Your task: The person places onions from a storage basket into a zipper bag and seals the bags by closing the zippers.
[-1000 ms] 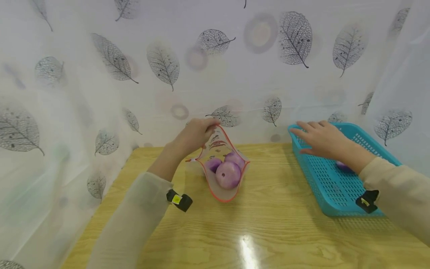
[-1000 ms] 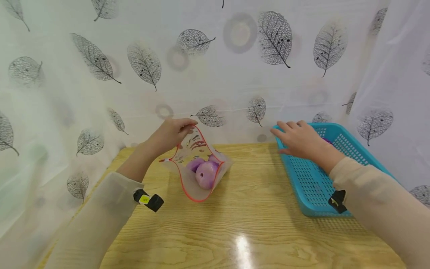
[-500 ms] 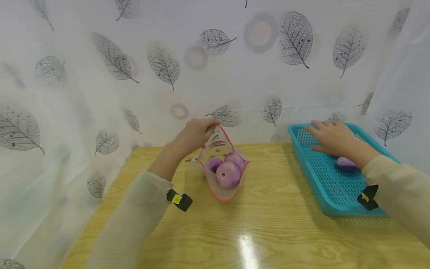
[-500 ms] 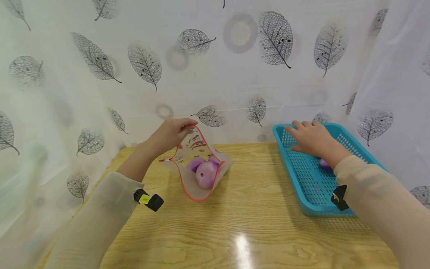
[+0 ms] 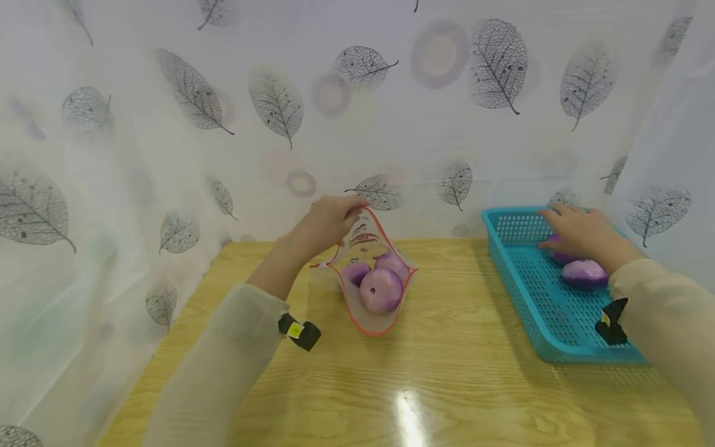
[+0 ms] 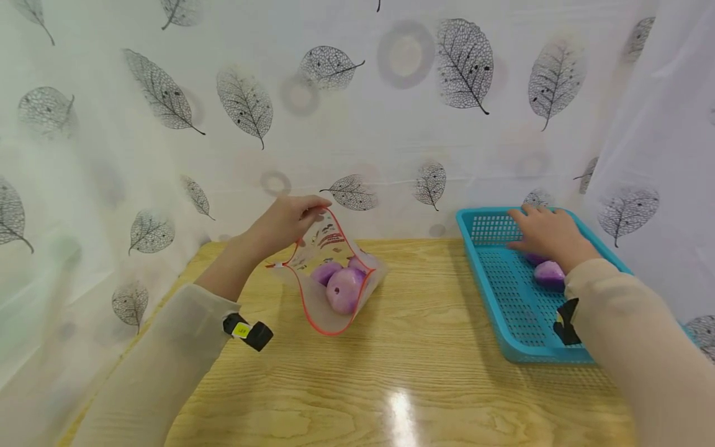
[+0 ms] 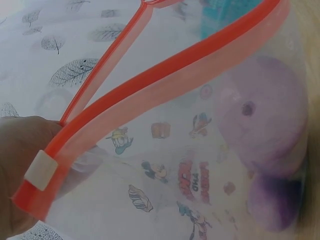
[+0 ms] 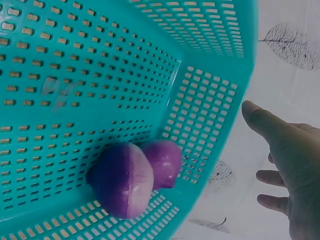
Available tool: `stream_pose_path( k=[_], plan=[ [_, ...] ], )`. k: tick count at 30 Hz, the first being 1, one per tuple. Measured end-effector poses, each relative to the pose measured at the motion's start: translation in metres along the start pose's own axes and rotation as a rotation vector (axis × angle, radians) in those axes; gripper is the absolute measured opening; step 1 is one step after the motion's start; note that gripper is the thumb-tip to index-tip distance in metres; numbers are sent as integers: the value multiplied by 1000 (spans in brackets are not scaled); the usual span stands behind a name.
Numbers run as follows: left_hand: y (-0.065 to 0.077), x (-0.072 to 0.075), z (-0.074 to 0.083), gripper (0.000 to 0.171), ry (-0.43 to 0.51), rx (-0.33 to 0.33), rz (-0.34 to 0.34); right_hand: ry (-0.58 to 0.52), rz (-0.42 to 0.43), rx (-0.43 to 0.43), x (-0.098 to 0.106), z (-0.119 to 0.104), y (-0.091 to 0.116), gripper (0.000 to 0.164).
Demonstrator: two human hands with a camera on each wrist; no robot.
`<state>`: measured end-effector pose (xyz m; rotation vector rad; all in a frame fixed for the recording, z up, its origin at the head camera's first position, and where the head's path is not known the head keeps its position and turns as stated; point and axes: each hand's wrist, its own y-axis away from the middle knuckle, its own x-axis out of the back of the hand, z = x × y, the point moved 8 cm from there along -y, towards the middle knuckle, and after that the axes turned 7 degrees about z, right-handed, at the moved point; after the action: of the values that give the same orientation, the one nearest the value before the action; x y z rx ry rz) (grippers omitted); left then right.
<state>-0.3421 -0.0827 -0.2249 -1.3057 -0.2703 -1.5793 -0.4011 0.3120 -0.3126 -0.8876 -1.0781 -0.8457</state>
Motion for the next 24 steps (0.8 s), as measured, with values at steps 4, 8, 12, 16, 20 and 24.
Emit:
stream_pose_path(
  k=[4, 8, 12, 16, 20, 24],
  plan=[
    [0, 1, 0, 30, -6, 2, 0, -29, -22, -22, -4, 8, 3, 74],
    [0, 2, 0, 31, 1, 16, -6, -54, -45, -54, -10, 17, 6, 70],
    [-1, 1, 0, 31, 4, 20, -9, -90, -60, -90, -18, 26, 12, 68],
    [-1, 0, -1, 32, 9, 29, -16, -133, -117, -153, -32, 38, 20, 78],
    [0, -1, -2, 32, 22, 47, -25, -192, -165, -211, -46, 48, 29, 89],
    [2, -1, -4, 32, 20, 56, -20, -271, -191, -252, -58, 50, 35, 98]
  ],
)
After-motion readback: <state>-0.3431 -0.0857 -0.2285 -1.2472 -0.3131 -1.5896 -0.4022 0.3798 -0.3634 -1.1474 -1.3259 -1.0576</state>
